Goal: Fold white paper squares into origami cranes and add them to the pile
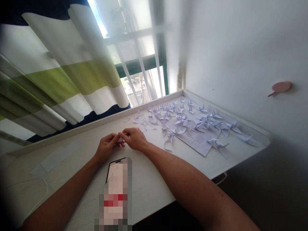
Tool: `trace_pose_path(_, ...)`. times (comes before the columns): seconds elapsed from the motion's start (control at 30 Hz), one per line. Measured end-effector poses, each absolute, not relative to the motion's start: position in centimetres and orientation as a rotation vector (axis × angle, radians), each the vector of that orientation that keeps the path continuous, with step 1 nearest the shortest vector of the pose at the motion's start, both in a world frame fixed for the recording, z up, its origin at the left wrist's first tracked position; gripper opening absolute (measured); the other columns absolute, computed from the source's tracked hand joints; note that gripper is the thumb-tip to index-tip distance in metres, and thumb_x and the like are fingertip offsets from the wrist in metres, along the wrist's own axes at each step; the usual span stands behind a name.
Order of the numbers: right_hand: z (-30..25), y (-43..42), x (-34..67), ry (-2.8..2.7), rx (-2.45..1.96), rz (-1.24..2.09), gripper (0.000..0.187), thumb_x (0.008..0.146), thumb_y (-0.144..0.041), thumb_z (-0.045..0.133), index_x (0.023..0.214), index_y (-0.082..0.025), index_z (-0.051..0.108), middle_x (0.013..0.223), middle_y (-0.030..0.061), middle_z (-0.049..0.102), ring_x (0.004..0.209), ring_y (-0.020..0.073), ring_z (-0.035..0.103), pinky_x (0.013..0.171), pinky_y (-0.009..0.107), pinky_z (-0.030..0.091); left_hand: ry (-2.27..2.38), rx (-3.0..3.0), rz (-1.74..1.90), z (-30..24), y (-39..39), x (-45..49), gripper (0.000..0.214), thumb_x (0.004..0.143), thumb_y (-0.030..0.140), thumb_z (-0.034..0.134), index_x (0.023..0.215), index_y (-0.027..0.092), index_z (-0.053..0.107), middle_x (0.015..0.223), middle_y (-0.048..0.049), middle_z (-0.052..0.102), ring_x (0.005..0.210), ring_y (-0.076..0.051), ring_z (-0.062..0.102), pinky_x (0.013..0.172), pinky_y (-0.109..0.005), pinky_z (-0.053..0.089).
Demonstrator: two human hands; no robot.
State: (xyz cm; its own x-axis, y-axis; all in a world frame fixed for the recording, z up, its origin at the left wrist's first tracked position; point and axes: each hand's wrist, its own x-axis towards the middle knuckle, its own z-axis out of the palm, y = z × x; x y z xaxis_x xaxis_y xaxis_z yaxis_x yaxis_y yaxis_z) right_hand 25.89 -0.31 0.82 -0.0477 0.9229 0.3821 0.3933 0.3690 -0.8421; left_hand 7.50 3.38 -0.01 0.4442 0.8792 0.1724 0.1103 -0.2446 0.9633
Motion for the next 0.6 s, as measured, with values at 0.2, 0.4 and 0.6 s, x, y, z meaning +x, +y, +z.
trace_pose_path(0.2,0.63,-0.19,25.86,-1.625,-1.198,0.647,0.027,0.095,-0.034,0.063,0.077,-0.017,0.076,0.069,0.0010,0.071,0.064,0.0116,0.059,0.061,0.023,0.037,0.884,1.667,0.942,-0.13,3.48,7.54,0.037,0.088,0.052,0.072,0.088,0.015,0.072,0.077,-0.0064,0.076,0.065,-0.020,0.073,0.062,-0.030,0.052)
trace_pose_path(0.4,0.64,-0.20,25.93,-1.634,-1.200,0.650,0.029,0.096,-0.035,0.062,0.078,-0.017,0.076,0.070,0.0015,0.072,0.066,0.0119,0.059,0.062,0.023,0.037,0.880,1.680,0.942,-0.05,3.39,7.59,0.038,0.088,0.053,0.071,0.089,0.015,0.072,0.078,-0.0074,0.077,0.065,-0.020,0.073,0.061,-0.030,0.053)
trace_pose_path(0.6,0.66,-0.26,25.85,-1.634,-1.223,0.626,0.027,0.096,-0.033,0.061,0.081,-0.016,0.076,0.071,0.0025,0.072,0.066,0.0118,0.059,0.061,0.023,0.036,0.884,1.723,0.919,-0.19,3.51,7.53,0.037,0.090,0.052,0.070,0.090,0.015,0.072,0.076,-0.0068,0.076,0.063,-0.019,0.072,0.061,-0.029,0.053)
